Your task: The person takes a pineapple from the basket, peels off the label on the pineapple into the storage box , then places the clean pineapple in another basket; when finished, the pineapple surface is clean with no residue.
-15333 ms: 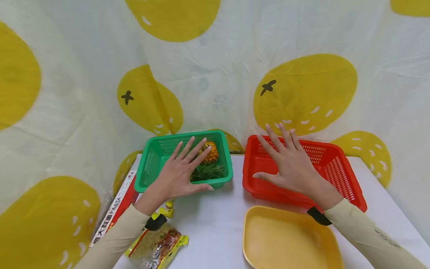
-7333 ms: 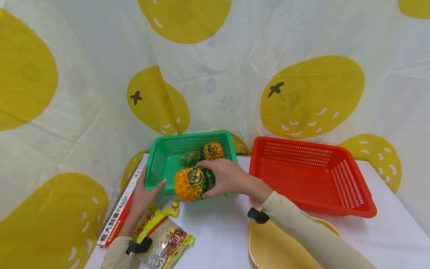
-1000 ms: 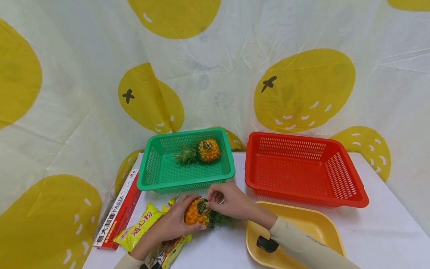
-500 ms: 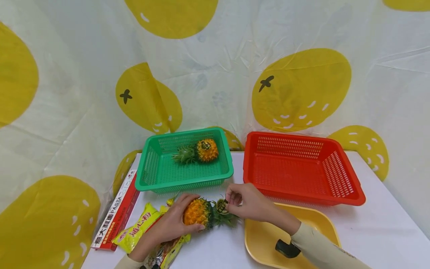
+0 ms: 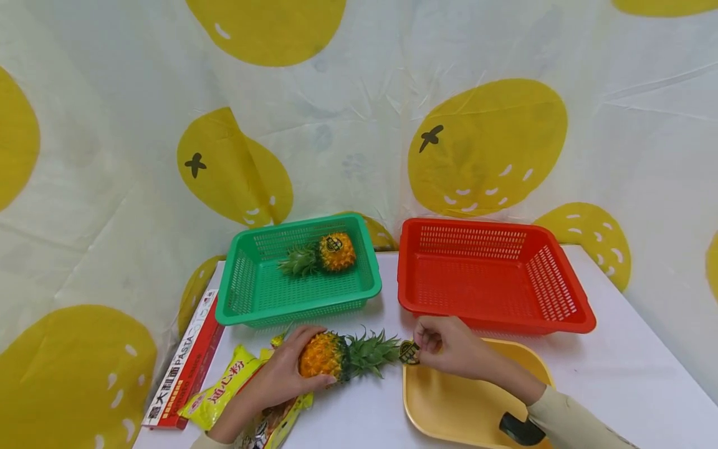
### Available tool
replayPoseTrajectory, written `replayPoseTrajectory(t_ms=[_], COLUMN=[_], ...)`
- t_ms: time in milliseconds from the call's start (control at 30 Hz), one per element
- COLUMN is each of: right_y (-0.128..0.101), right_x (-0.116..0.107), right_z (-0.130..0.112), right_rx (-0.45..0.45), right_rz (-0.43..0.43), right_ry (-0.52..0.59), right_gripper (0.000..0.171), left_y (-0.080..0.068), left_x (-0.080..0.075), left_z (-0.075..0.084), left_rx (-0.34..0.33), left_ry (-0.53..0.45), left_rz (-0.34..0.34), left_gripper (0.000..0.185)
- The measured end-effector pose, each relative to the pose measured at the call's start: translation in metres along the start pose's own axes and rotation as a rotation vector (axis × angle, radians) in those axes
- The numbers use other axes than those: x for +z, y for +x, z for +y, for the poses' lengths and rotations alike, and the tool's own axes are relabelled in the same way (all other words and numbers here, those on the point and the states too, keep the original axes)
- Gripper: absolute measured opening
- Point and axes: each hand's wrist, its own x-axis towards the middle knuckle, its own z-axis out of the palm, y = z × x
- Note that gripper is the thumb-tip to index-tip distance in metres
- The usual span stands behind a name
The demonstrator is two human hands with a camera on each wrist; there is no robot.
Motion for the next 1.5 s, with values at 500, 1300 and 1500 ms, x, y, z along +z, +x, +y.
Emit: replayPoseTrajectory(t_ms=[500, 1300, 1500], right_y=[-0.029, -0.030, -0.030], right_x=[-0.009, 0.009, 0.011], right_z=[0.021, 0.049, 0.049], right_rx=[0.062, 0.059, 0.075], right_rz=[-0.083, -0.159, -0.143], right_ry=[0.035, -0.316, -0.382], right_gripper=[0.016, 0.029, 0.032], left_y=[-0.001, -0.002, -0.002], left_x=[0.001, 0.002, 0.002], left_z=[0.000, 0.000, -0.001], left_rx=[-0.005, 0.002, 0.008], left_ry=[-0.012, -0.002, 0.002], left_rz=[-0.006, -0.005, 0.002], left_gripper=[0.087, 0.088, 0.088])
